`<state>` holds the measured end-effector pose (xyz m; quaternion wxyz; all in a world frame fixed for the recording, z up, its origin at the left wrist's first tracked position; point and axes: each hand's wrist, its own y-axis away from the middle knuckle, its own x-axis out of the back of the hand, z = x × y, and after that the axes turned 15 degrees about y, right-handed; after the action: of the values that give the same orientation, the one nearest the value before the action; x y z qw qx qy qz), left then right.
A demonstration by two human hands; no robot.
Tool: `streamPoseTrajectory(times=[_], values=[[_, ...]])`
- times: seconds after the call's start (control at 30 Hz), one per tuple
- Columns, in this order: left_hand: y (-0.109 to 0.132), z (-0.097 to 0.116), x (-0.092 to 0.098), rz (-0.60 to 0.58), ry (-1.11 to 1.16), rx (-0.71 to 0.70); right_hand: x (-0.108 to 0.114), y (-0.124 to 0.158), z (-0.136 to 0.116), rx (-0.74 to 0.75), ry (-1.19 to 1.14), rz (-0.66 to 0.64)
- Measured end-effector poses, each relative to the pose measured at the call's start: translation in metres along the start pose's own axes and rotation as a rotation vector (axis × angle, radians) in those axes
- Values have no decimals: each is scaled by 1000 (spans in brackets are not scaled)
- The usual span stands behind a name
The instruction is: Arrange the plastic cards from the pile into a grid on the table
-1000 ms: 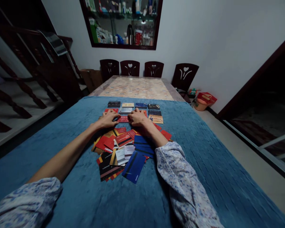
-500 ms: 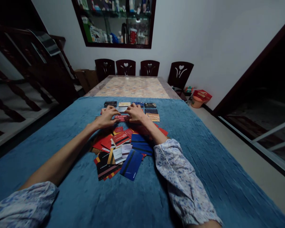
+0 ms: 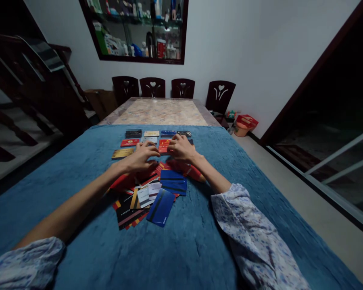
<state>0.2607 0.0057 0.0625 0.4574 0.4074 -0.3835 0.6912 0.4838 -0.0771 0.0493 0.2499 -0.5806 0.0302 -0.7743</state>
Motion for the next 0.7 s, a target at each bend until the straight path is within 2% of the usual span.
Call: streamPoseTrajectory(times=[0.13,0.33,0.5,0.7], values=[[0,8,-3,-22,7,-56,-1,27,4,23,-27,27],[1,8,-14,-31,14,-139,-2,55,5,56,-50,24],[3,13,-20,-107,3,-162,2,75,-2,28,-79,25],[6,27,-20,-165,-15,-116,11,86,-6,51,-114,-38]])
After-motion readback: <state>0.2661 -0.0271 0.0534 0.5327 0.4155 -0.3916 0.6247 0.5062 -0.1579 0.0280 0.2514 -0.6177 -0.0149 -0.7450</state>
